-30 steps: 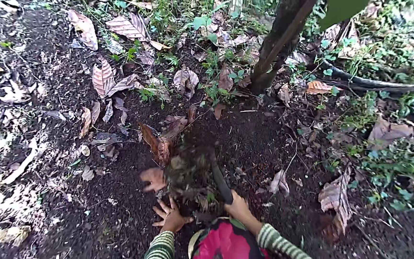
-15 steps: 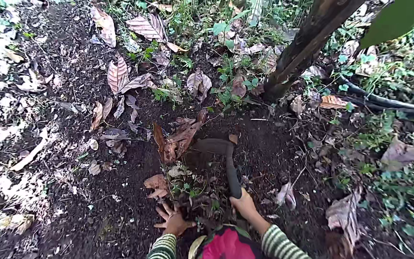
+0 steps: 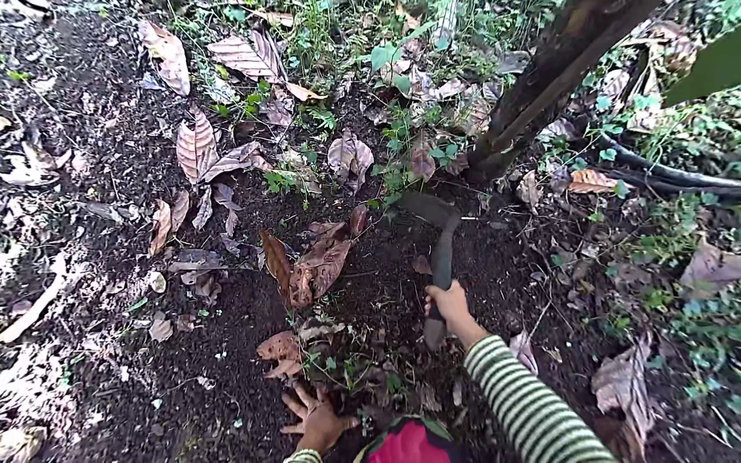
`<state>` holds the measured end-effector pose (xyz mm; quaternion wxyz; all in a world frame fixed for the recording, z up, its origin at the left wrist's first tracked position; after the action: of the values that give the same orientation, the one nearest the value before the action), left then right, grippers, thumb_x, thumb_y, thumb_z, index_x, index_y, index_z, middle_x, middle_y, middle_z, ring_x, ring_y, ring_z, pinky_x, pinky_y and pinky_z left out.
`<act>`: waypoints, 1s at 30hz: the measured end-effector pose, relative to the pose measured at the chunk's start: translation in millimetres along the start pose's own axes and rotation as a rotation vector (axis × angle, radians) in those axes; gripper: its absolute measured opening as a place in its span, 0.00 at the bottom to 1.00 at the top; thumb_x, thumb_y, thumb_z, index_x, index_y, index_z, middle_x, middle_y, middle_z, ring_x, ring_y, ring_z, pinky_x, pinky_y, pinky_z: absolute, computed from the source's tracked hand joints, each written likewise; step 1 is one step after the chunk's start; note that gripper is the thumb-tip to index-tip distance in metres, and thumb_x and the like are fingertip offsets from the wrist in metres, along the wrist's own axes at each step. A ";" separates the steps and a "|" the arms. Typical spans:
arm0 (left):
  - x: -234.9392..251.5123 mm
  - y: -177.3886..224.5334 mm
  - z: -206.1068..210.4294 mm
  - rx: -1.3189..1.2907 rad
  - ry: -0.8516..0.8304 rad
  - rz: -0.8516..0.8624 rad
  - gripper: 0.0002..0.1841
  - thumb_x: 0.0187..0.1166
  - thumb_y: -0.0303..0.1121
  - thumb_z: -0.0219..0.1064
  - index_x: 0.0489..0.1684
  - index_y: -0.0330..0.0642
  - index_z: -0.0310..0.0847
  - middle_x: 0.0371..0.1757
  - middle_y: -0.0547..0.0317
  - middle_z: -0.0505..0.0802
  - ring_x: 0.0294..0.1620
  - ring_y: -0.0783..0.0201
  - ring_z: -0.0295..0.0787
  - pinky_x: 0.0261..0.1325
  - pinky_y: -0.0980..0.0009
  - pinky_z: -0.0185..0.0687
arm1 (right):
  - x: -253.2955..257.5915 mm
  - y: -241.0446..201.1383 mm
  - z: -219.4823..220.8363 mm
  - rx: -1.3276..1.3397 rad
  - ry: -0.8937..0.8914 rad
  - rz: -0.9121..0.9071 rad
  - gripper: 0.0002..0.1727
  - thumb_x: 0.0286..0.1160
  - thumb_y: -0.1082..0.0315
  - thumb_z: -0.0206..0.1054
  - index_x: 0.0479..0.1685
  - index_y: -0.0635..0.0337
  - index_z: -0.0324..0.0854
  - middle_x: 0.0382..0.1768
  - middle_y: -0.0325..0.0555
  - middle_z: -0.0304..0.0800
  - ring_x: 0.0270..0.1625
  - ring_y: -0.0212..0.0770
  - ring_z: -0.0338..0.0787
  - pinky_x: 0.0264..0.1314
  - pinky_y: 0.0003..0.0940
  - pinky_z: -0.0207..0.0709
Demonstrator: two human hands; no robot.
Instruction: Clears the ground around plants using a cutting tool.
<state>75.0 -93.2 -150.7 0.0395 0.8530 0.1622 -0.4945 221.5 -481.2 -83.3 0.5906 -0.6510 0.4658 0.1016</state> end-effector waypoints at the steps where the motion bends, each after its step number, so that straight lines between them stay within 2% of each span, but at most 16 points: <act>1: 2.8 1.0 -2.4 0.004 0.006 0.005 0.78 0.38 0.75 0.84 0.98 0.52 0.40 0.92 0.33 0.16 0.89 0.18 0.05 0.72 0.07 0.34 | 8.6 -21.4 -6.1 0.041 0.024 -0.029 0.26 0.81 0.69 0.67 0.73 0.66 0.62 0.30 0.52 0.86 0.21 0.43 0.89 0.27 0.40 0.89; 3: 3.0 2.2 0.9 0.007 0.000 0.008 0.78 0.37 0.76 0.83 0.98 0.52 0.40 0.92 0.32 0.16 0.89 0.18 0.05 0.71 0.07 0.34 | 29.5 -60.6 -6.4 0.117 0.077 -0.102 0.26 0.81 0.71 0.66 0.74 0.68 0.62 0.31 0.53 0.85 0.23 0.44 0.89 0.30 0.42 0.90; 5: 2.7 2.6 1.4 0.001 -0.007 0.007 0.78 0.37 0.76 0.84 0.98 0.52 0.40 0.92 0.33 0.16 0.89 0.18 0.04 0.71 0.07 0.34 | 47.8 -69.9 18.2 0.108 0.067 -0.102 0.28 0.81 0.72 0.65 0.76 0.67 0.59 0.33 0.54 0.85 0.25 0.45 0.90 0.32 0.42 0.91; 8: 1.4 2.1 -3.8 0.014 -0.004 0.005 0.77 0.38 0.74 0.84 0.98 0.51 0.41 0.92 0.31 0.18 0.89 0.18 0.06 0.71 0.07 0.36 | 17.1 -6.3 62.2 -0.109 -0.142 -0.056 0.35 0.73 0.73 0.68 0.80 0.68 0.58 0.31 0.55 0.86 0.23 0.47 0.89 0.30 0.45 0.89; 11: -1.6 4.1 -1.2 0.018 -0.018 0.003 0.77 0.41 0.73 0.84 0.98 0.49 0.39 0.92 0.29 0.18 0.89 0.17 0.08 0.71 0.07 0.35 | -51.1 60.7 59.5 -0.356 -0.352 0.115 0.35 0.75 0.69 0.71 0.81 0.60 0.60 0.32 0.53 0.87 0.23 0.46 0.89 0.30 0.44 0.89; 12: -1.4 3.8 -0.6 0.023 -0.022 0.001 0.77 0.41 0.74 0.84 0.98 0.49 0.39 0.92 0.29 0.18 0.89 0.17 0.08 0.71 0.07 0.35 | -61.2 65.0 51.5 -0.365 -0.360 0.137 0.33 0.75 0.68 0.71 0.80 0.59 0.62 0.31 0.52 0.87 0.23 0.46 0.90 0.29 0.43 0.89; 14: 2.2 3.0 -2.4 0.018 -0.013 0.007 0.77 0.40 0.75 0.83 0.98 0.49 0.39 0.92 0.29 0.18 0.89 0.17 0.07 0.72 0.07 0.33 | -54.8 37.7 34.4 -0.263 -0.289 0.082 0.31 0.75 0.69 0.71 0.77 0.61 0.64 0.30 0.53 0.86 0.22 0.46 0.89 0.27 0.43 0.88; 17: 1.2 2.1 -1.1 0.007 -0.028 0.006 0.78 0.40 0.74 0.84 0.98 0.51 0.36 0.91 0.30 0.16 0.89 0.17 0.06 0.72 0.07 0.32 | -8.0 -35.9 15.6 0.044 -0.094 -0.104 0.26 0.80 0.71 0.65 0.73 0.69 0.62 0.26 0.50 0.83 0.19 0.44 0.86 0.26 0.42 0.88; 19: 2.4 2.2 -0.1 0.005 -0.024 0.010 0.78 0.39 0.74 0.84 0.98 0.51 0.38 0.91 0.29 0.16 0.89 0.17 0.05 0.71 0.06 0.32 | 22.0 -56.5 20.5 0.182 -0.010 -0.146 0.23 0.82 0.73 0.63 0.71 0.68 0.60 0.26 0.49 0.83 0.20 0.43 0.87 0.26 0.41 0.89; 21: 3.8 0.5 0.5 0.009 -0.014 0.011 0.77 0.39 0.74 0.84 0.98 0.52 0.40 0.92 0.29 0.17 0.89 0.17 0.05 0.71 0.06 0.32 | 12.6 -21.9 36.4 0.019 -0.077 -0.100 0.30 0.78 0.73 0.65 0.78 0.69 0.58 0.29 0.53 0.85 0.22 0.45 0.88 0.29 0.43 0.89; 23: 4.3 1.6 -2.8 0.006 -0.010 0.012 0.77 0.40 0.74 0.84 0.98 0.52 0.40 0.92 0.30 0.18 0.89 0.17 0.05 0.71 0.06 0.31 | -39.3 41.5 50.2 -0.308 -0.272 0.003 0.37 0.71 0.71 0.70 0.82 0.67 0.60 0.34 0.57 0.88 0.26 0.48 0.89 0.34 0.48 0.88; 25: 3.2 2.1 -2.2 0.008 -0.017 0.012 0.77 0.40 0.74 0.83 0.98 0.51 0.39 0.92 0.30 0.17 0.89 0.17 0.05 0.71 0.06 0.32 | -85.3 91.0 52.9 -0.491 -0.393 0.095 0.37 0.71 0.68 0.73 0.80 0.61 0.63 0.36 0.55 0.89 0.26 0.47 0.92 0.34 0.46 0.90; 26: 1.7 2.4 -0.8 0.008 -0.020 0.011 0.78 0.40 0.74 0.83 0.98 0.50 0.38 0.92 0.29 0.17 0.89 0.17 0.05 0.71 0.07 0.32 | -93.6 96.5 48.5 -0.520 -0.393 0.101 0.35 0.70 0.67 0.74 0.78 0.60 0.65 0.34 0.54 0.90 0.25 0.47 0.92 0.33 0.46 0.91; 28: 2.6 2.6 -4.6 0.002 -0.020 0.008 0.79 0.39 0.75 0.83 0.98 0.51 0.36 0.92 0.30 0.17 0.89 0.18 0.05 0.72 0.07 0.31 | -84.2 71.4 43.2 -0.459 -0.349 0.061 0.33 0.70 0.67 0.74 0.76 0.61 0.68 0.32 0.54 0.90 0.25 0.48 0.92 0.32 0.48 0.90; 30: 5.1 2.6 -6.2 -0.002 -0.009 0.012 0.80 0.39 0.75 0.84 0.99 0.51 0.35 0.92 0.30 0.16 0.89 0.18 0.05 0.72 0.07 0.31 | -60.2 18.2 45.0 -0.323 -0.281 -0.048 0.32 0.71 0.68 0.71 0.76 0.64 0.66 0.30 0.53 0.88 0.23 0.48 0.90 0.30 0.47 0.89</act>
<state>83.3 -93.0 -152.2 0.0440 0.8516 0.1575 -0.4980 194.3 -410.6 -67.2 0.5400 -0.7276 0.3411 0.2504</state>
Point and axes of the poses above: each hand's wrist, its own x-axis towards the middle knuckle, its own z-axis out of the palm, y = z × x, the point moved 9 cm from there along x, towards the middle knuckle
